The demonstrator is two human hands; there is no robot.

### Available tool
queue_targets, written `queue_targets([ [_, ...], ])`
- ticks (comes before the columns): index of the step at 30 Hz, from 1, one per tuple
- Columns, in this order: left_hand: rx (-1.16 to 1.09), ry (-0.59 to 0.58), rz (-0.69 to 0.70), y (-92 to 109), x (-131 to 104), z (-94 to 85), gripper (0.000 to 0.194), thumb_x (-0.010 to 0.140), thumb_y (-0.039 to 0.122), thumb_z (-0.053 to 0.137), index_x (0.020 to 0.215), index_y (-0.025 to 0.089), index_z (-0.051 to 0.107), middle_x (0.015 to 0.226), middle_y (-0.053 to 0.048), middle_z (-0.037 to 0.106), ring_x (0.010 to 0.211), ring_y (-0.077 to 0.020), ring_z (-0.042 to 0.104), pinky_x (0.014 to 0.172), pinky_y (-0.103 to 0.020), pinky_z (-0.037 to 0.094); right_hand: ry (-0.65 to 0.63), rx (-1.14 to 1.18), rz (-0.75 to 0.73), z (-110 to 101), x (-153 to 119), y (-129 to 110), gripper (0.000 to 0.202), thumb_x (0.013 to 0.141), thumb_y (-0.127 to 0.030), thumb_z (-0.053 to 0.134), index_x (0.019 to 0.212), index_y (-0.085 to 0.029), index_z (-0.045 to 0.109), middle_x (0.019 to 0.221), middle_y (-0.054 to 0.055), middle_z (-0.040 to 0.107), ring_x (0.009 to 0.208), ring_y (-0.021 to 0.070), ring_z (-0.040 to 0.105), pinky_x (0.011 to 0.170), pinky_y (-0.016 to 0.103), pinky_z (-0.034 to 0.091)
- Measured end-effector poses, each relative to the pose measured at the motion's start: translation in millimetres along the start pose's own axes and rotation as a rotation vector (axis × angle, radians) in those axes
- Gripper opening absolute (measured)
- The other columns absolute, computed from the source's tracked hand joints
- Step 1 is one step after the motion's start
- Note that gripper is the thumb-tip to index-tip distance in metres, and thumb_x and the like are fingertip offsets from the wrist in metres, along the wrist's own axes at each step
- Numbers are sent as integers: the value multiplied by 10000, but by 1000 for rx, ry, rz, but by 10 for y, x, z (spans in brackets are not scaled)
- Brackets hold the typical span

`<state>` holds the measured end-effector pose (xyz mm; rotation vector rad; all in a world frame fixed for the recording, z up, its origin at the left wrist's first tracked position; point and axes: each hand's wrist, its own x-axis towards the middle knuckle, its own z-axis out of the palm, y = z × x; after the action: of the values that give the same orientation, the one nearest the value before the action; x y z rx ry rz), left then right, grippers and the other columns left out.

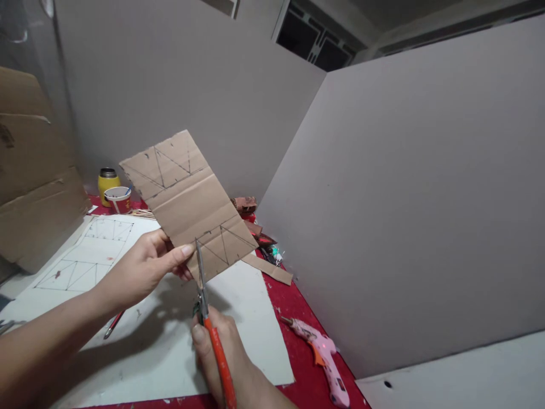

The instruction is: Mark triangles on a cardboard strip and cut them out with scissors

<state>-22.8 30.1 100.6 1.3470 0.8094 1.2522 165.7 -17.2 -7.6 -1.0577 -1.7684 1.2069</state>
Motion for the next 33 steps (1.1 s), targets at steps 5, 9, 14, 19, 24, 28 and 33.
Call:
queue_targets([
  [5,17,11,5,-13,-26,34,178,845,298,686,767,148,631,656,-21,687,601,-144,661,596,-249,549,35,2,39,-2,1,-4,604,886,-791,380,830,-206,520,643,-23,434,544,134,390,471,252,345],
  [9,7,19,-1,-16,-33,32,174,847,292,687,776,144,628,662,-17,687,598,-142,664,597,-251,555,-5,-67,-28,-56,-3,-56,569,931,-743,343,817,-210,506,606,-27,443,541,141,406,520,277,343],
  [14,2,13,-8,-36,-20,18,183,845,295,690,773,140,625,650,-19,685,592,-142,665,596,-251,556,8,-47,-21,-59,-14,-126,577,942,-740,335,769,-211,488,528,-54,409,467,119,377,479,273,284],
  [19,-3,7,0,-52,-26,7,202,838,316,694,781,137,619,660,-28,692,601,-147,665,607,-263,562,16,-17,0,-23,-13,-160,592,928,-760,356,735,-214,477,512,-59,404,429,105,379,425,247,281],
  [24,-8,-5,-1,-60,-32,7,225,856,338,669,773,134,620,663,-40,704,596,-143,664,603,-256,558,-23,-15,33,-33,-11,-237,591,924,-764,369,746,-211,482,473,-71,398,396,94,366,399,233,255],
  [28,6,1,-3,-36,-24,-8,253,884,351,642,751,136,628,652,-37,703,586,-135,666,593,-242,558,-39,-23,45,-48,-14,-268,610,903,-790,371,747,-212,486,463,-86,355,394,89,325,403,238,248],
  [33,31,95,106,-18,-15,-30,255,901,367,645,762,153,644,631,5,678,575,-117,659,577,-217,554,-43,-31,-3,-51,7,-180,607,917,-771,347,751,-206,492,486,-57,406,424,105,367,427,256,257],
])
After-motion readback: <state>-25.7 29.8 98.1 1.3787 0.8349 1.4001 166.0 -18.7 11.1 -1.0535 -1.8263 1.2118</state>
